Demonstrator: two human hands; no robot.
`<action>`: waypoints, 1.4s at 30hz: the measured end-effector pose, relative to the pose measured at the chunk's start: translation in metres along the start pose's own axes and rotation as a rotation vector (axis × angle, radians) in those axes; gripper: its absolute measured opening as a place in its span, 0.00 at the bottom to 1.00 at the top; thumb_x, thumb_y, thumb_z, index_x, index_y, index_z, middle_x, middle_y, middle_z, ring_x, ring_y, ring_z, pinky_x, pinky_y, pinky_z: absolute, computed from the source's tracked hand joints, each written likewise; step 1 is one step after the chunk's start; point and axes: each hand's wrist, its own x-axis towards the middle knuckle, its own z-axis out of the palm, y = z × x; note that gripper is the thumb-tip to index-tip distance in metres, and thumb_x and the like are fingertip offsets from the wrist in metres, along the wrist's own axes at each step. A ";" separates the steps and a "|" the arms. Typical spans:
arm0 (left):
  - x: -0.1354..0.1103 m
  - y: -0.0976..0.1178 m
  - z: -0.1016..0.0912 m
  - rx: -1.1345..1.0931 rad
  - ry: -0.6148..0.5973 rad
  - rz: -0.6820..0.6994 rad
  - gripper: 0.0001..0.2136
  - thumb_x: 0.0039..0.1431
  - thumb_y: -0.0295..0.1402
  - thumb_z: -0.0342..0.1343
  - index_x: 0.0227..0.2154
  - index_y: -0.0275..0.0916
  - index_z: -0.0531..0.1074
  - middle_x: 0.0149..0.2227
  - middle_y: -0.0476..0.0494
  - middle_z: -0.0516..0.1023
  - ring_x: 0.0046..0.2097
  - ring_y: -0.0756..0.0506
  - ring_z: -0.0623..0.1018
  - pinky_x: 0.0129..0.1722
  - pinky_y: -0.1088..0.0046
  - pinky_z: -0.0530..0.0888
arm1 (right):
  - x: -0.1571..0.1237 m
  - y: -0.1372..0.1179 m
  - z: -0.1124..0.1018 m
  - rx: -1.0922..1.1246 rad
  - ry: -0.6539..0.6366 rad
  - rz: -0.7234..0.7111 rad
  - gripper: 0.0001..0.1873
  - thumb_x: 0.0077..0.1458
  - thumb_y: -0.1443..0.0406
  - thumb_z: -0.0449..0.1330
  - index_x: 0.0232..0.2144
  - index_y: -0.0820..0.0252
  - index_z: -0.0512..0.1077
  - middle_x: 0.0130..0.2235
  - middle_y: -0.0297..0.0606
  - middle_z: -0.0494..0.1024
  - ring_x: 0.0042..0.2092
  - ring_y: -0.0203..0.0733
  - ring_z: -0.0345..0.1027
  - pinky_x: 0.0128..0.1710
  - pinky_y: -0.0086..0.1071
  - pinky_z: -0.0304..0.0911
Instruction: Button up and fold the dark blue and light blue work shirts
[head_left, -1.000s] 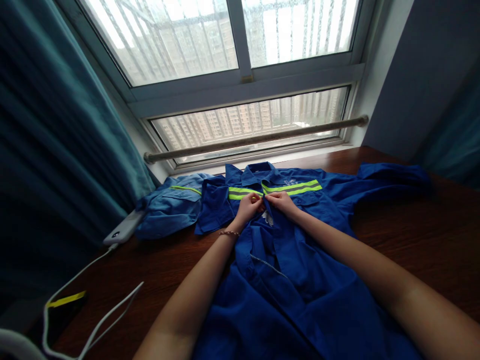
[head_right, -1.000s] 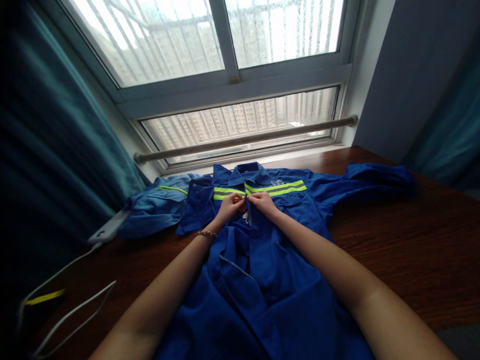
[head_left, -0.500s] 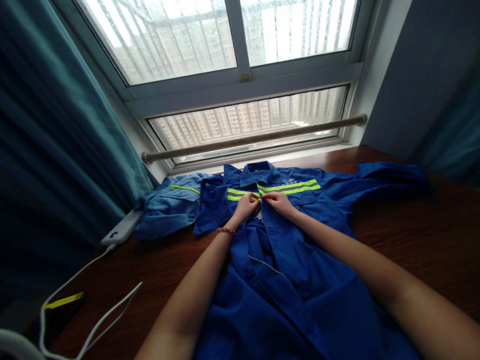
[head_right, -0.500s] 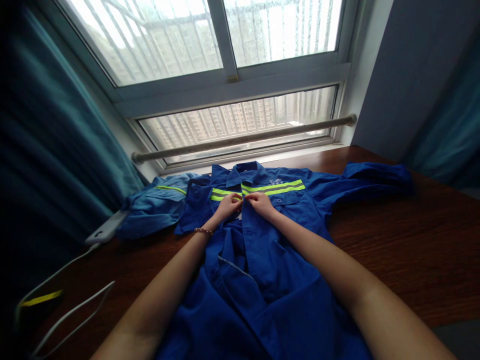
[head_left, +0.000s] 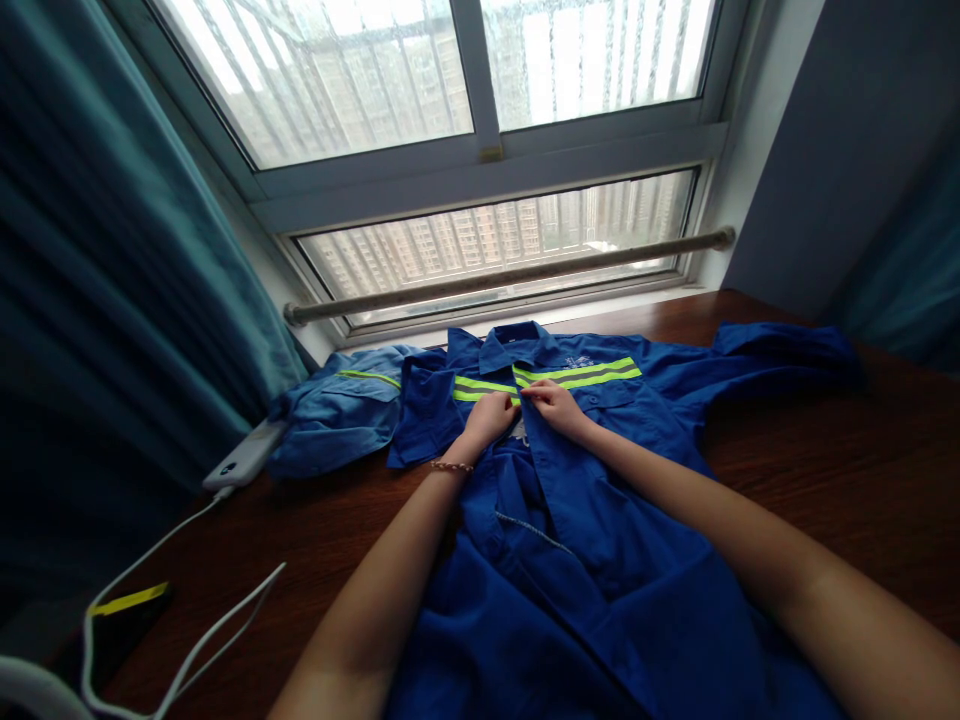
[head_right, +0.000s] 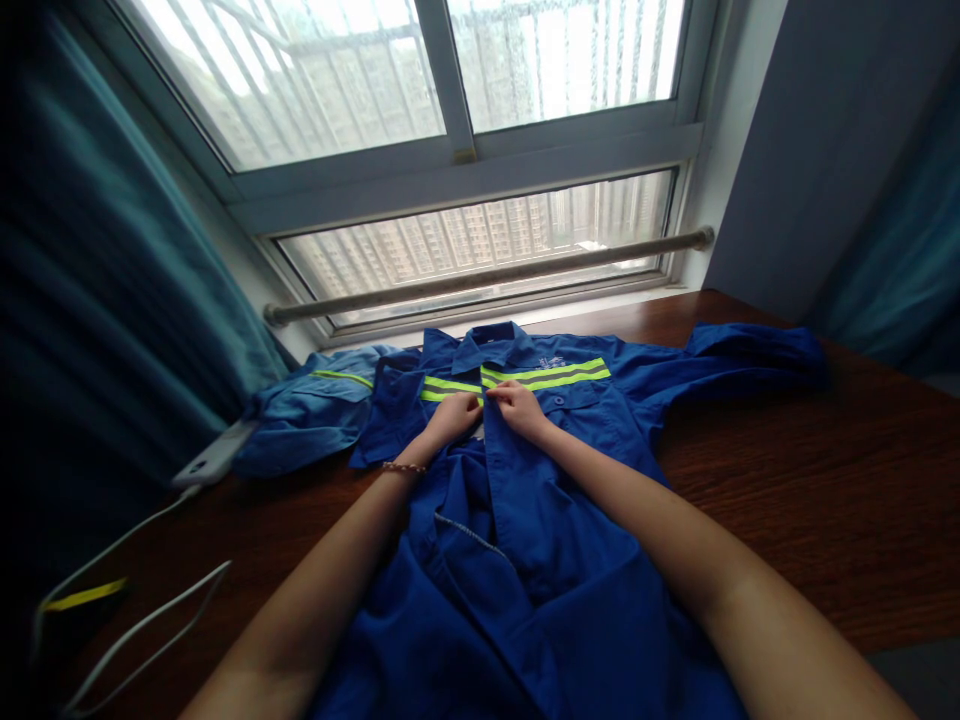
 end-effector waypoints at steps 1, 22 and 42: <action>0.000 0.003 -0.002 -0.083 0.040 0.027 0.09 0.45 0.32 0.55 0.14 0.38 0.65 0.16 0.48 0.68 0.21 0.49 0.68 0.23 0.76 0.61 | 0.001 -0.002 -0.001 0.004 0.001 -0.005 0.15 0.49 0.73 0.51 0.34 0.60 0.76 0.37 0.39 0.71 0.39 0.38 0.66 0.41 0.31 0.61; -0.003 0.006 0.015 -0.984 0.052 -0.246 0.11 0.41 0.34 0.59 0.27 0.36 0.65 0.19 0.50 0.73 0.21 0.50 0.73 0.21 0.76 0.71 | -0.002 -0.005 -0.006 -0.167 0.035 -0.129 0.18 0.51 0.74 0.48 0.37 0.58 0.74 0.38 0.39 0.71 0.41 0.39 0.64 0.43 0.32 0.60; 0.001 -0.002 0.026 -0.904 0.150 -0.240 0.07 0.43 0.33 0.57 0.23 0.35 0.66 0.20 0.49 0.72 0.22 0.51 0.71 0.20 0.78 0.67 | -0.011 -0.020 -0.003 -0.385 -0.083 -0.244 0.17 0.50 0.73 0.50 0.44 0.60 0.65 0.44 0.45 0.64 0.47 0.45 0.57 0.47 0.39 0.57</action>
